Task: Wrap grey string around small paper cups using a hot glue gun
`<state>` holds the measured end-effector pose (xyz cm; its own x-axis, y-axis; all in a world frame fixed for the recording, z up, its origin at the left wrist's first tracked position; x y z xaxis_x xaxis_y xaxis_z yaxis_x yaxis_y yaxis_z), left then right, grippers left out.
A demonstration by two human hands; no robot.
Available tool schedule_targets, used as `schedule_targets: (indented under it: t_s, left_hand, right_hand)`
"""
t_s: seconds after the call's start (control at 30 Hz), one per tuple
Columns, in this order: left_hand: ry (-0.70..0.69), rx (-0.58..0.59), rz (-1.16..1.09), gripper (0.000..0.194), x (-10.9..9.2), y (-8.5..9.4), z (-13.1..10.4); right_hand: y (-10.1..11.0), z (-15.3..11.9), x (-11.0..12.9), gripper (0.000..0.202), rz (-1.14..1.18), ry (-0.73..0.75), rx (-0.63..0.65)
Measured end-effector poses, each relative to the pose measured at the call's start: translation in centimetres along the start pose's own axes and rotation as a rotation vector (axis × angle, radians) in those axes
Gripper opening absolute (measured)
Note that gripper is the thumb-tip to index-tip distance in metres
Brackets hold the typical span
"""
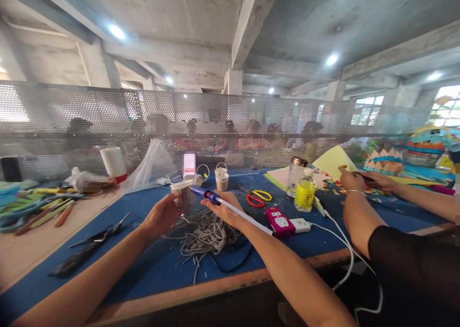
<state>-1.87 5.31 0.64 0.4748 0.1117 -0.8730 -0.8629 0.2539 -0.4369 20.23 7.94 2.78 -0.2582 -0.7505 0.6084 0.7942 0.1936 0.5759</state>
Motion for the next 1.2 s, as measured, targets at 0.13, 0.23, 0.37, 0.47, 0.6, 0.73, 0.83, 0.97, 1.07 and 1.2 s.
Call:
schedule_targets:
  t_s: [0.13,0.23,0.37,0.47,0.6,0.73,0.83,0.97,1.07,1.2]
  left_hand:
    - [-0.008,0.003,-0.004,0.04,-0.03,-0.13,-0.03]
    - [-0.01,-0.007,-0.007,0.038,-0.17,-0.38,-0.09]
    - [-0.004,-0.005,-0.034,0.035,-0.25,-0.54,-0.12]
    - [0.0,0.011,-0.039,0.036,-0.18,-0.48,-0.1]
    - [-0.006,0.01,-0.043,0.035,-0.17,-0.41,-0.08]
    - [0.002,0.002,-0.051,0.036,-0.17,-0.36,-0.07]
    - [0.013,0.007,-0.068,0.037,-0.06,-0.18,-0.02]
    - [0.011,0.013,-0.088,0.035,-0.03,-0.06,-0.03]
    - [0.02,0.013,-0.116,0.032,-0.21,-0.41,-0.23]
    - [0.03,0.01,-0.136,0.03,-0.46,-0.86,-0.48]
  right_hand:
    - [0.1,0.06,0.2,0.049,-0.013,-0.004,-0.005]
    - [0.12,0.05,0.13,0.049,-0.027,-0.011,0.002]
    - [-0.03,0.03,-0.18,0.047,0.007,-0.004,0.004]
    - [-0.14,0.07,-0.38,0.048,-0.005,-0.001,-0.009]
    - [-0.1,0.06,-0.23,0.048,-0.026,0.0,-0.016]
    - [0.09,-0.03,0.17,0.046,-0.025,-0.002,-0.009]
    - [0.08,-0.05,0.21,0.045,-0.015,0.004,-0.003]
    - [-0.19,0.01,-0.24,0.044,0.015,0.022,0.007]
    - [-0.35,0.08,-0.57,0.043,0.012,0.039,0.004]
    - [-0.32,0.12,-0.71,0.044,-0.021,0.038,-0.02]
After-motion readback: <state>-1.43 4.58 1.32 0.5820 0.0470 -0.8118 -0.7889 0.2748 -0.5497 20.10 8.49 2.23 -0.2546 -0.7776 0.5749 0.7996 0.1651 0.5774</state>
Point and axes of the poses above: each hand's wrist, its own z-axis towards the middle knuckle, its own y-axis out of the back of the hand, x = y × z, the point moved 4 cm from there along z, towards the middle knuckle, and after that the axes turned 9 degrees about x, right-handed, at the moved point
